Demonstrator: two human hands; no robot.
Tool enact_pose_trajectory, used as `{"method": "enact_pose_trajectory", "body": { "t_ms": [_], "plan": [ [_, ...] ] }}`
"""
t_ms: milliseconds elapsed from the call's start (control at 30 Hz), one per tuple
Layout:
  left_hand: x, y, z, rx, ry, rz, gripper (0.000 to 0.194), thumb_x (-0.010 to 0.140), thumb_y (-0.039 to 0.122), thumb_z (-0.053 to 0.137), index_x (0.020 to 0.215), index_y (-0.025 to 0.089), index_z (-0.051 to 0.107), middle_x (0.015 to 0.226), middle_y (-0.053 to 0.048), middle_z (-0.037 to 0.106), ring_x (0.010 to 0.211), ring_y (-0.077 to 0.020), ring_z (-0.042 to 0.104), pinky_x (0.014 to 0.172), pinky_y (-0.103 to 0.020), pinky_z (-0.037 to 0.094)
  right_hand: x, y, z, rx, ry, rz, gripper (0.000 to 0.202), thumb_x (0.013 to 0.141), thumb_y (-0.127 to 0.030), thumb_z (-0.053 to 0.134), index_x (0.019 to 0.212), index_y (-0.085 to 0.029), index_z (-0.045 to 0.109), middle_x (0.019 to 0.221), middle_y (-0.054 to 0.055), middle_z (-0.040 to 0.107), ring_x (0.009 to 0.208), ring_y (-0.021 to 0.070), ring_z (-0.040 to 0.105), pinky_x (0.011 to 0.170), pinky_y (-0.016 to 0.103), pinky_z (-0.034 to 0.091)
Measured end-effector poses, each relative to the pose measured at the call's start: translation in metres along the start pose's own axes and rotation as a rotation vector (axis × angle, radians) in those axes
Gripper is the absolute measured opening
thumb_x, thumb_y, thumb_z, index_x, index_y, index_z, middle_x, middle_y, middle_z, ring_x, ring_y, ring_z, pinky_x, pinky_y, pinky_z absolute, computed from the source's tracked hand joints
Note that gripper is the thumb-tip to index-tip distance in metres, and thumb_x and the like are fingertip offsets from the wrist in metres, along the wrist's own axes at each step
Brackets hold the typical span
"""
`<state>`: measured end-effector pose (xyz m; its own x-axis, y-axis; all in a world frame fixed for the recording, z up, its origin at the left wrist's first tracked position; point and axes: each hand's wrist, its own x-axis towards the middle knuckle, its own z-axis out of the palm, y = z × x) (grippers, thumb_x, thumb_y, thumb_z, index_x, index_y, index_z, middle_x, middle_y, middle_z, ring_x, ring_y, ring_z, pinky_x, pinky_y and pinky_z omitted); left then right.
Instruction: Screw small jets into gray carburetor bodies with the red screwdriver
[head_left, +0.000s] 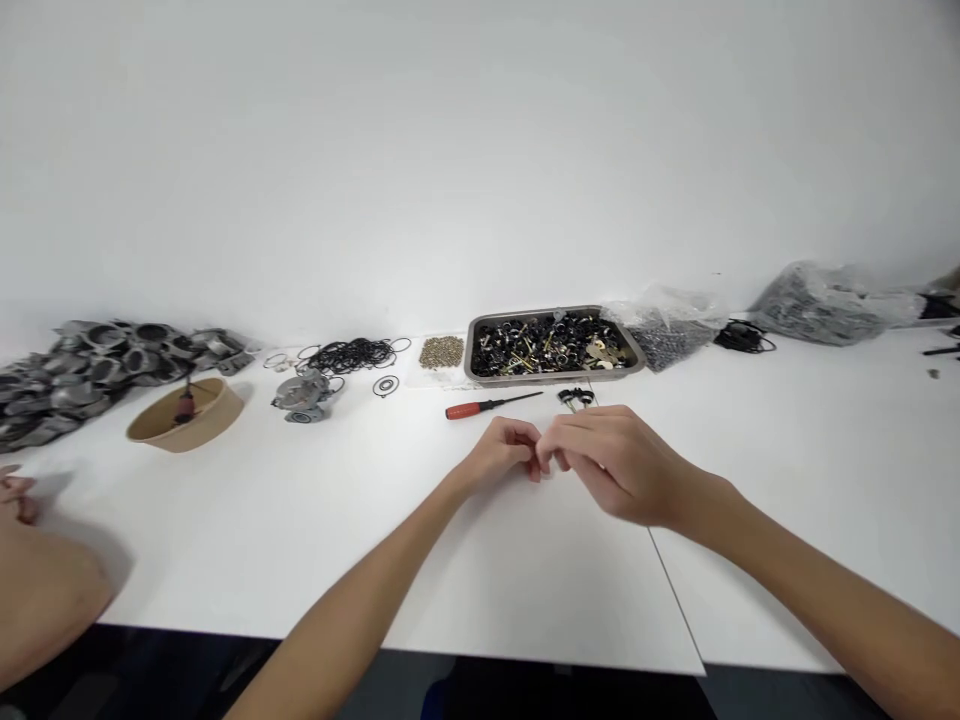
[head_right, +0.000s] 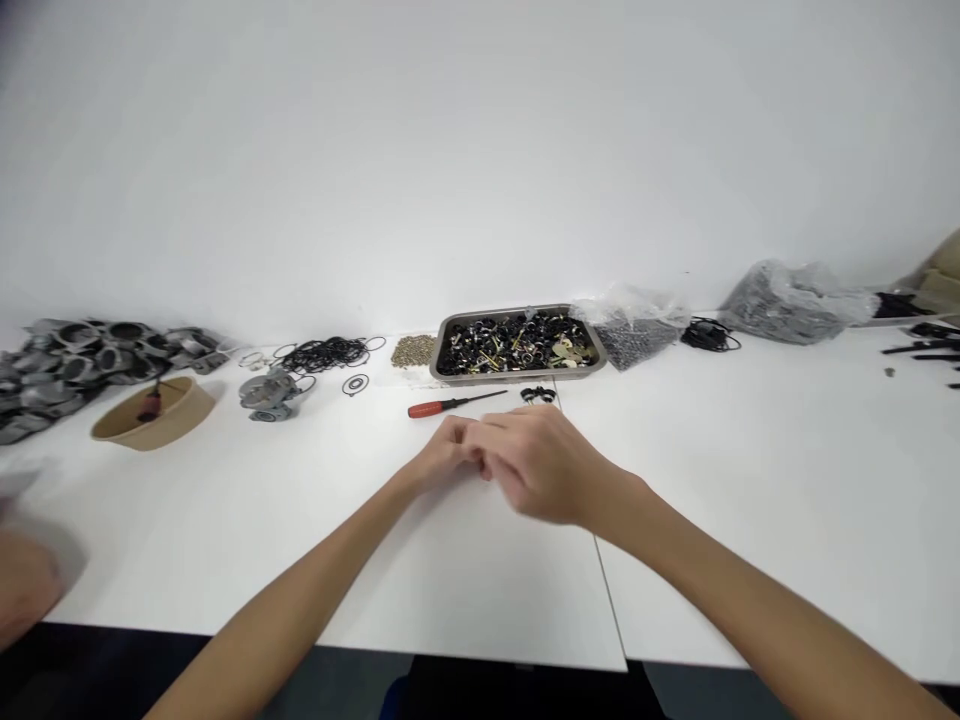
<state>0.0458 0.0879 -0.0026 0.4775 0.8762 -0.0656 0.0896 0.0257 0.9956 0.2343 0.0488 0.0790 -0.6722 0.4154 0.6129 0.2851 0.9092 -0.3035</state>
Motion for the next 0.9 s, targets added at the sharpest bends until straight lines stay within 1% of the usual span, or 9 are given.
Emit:
{"method": "enact_pose_trajectory", "body": {
  "t_ms": [100,200,267,333,433,533,633,767,900],
  "plan": [
    [0.001,0.008,-0.002,0.130,0.015,-0.001,0.022,0.063,0.012,0.047,0.074,0.009,0.066,0.069,-0.010,0.069,0.053,-0.0172,0.064,0.058,-0.032,0.055,-0.029,0.055,0.031,-0.007,-0.011,0.294,0.029,0.087,-0.009,0.034,0.076,-0.018,0.059,0.062,0.000,0.058,0.051,0.0116,0.048,0.054,0.026,0.037],
    [-0.001,0.027,-0.023,0.359,0.244,0.005,0.025,0.065,0.008,0.043,0.076,0.011,0.065,0.073,-0.009,0.069,0.058,-0.0158,0.064,0.058,-0.028,0.053,-0.050,0.083,0.047,0.047,-0.108,0.446,0.029,0.088,-0.014,0.033,0.076,-0.018,0.059,0.059,0.000,0.054,0.054,0.0138,0.049,0.057,0.027,0.037],
    [-0.008,0.044,-0.052,0.553,0.498,0.010,0.027,0.071,0.007,0.041,0.083,0.012,0.064,0.084,-0.010,0.069,0.073,-0.0170,0.066,0.068,-0.029,0.053,-0.053,0.087,0.050,0.102,-0.147,0.533,0.030,0.087,-0.015,0.032,0.074,-0.019,0.059,0.057,-0.001,0.051,0.053,0.0145,0.047,0.057,0.027,0.036],
    [-0.019,0.061,-0.088,0.765,0.751,-0.017,0.027,0.078,0.009,0.040,0.093,0.013,0.063,0.104,-0.013,0.065,0.095,-0.0221,0.064,0.085,-0.036,0.050,-0.051,0.086,0.049,0.144,-0.162,0.589,0.030,0.086,-0.015,0.032,0.074,-0.019,0.058,0.056,-0.002,0.048,0.053,0.0146,0.045,0.056,0.027,0.034],
    [-0.038,0.078,-0.144,1.050,0.976,-0.154,0.031,0.085,0.019,0.047,0.113,0.014,0.058,0.131,-0.020,0.047,0.113,-0.0349,0.056,0.096,-0.051,0.041,-0.047,0.086,0.048,0.181,-0.175,0.609,0.029,0.086,-0.015,0.032,0.073,-0.019,0.058,0.057,-0.001,0.049,0.054,0.0150,0.045,0.058,0.027,0.034],
    [-0.053,0.079,-0.187,1.230,1.017,-0.344,0.037,0.083,0.023,0.059,0.119,0.013,0.055,0.134,-0.022,0.042,0.110,-0.0369,0.057,0.093,-0.053,0.042,-0.047,0.089,0.049,0.198,-0.174,0.611,0.029,0.085,-0.014,0.033,0.072,-0.019,0.059,0.055,-0.001,0.048,0.055,0.0155,0.046,0.060,0.028,0.034],
    [-0.062,0.071,-0.210,1.314,0.984,-0.508,0.032,0.086,0.029,0.063,0.113,0.013,0.058,0.123,-0.013,0.053,0.107,-0.0264,0.056,0.094,-0.048,0.046,-0.049,0.092,0.051,0.210,-0.169,0.610,0.028,0.084,-0.013,0.035,0.071,-0.019,0.059,0.052,-0.002,0.047,0.053,0.0152,0.045,0.061,0.028,0.035],
    [-0.071,0.064,-0.221,1.345,0.987,-0.554,0.025,0.088,0.032,0.060,0.103,0.012,0.059,0.116,-0.011,0.056,0.101,-0.0218,0.056,0.090,-0.042,0.047,-0.048,0.092,0.050,0.216,-0.159,0.609,0.030,0.084,-0.011,0.035,0.070,-0.019,0.060,0.050,-0.002,0.046,0.051,0.0144,0.043,0.060,0.027,0.034],
    [-0.084,0.071,-0.219,1.275,1.043,-0.447,0.015,0.072,0.022,0.066,0.078,0.012,0.058,0.103,-0.016,0.059,0.085,-0.0282,0.060,0.074,-0.038,0.044,-0.049,0.093,0.050,0.219,-0.134,0.599,0.030,0.083,-0.010,0.036,0.069,-0.019,0.060,0.049,-0.003,0.044,0.049,0.0136,0.041,0.061,0.027,0.034]
  ]
}}
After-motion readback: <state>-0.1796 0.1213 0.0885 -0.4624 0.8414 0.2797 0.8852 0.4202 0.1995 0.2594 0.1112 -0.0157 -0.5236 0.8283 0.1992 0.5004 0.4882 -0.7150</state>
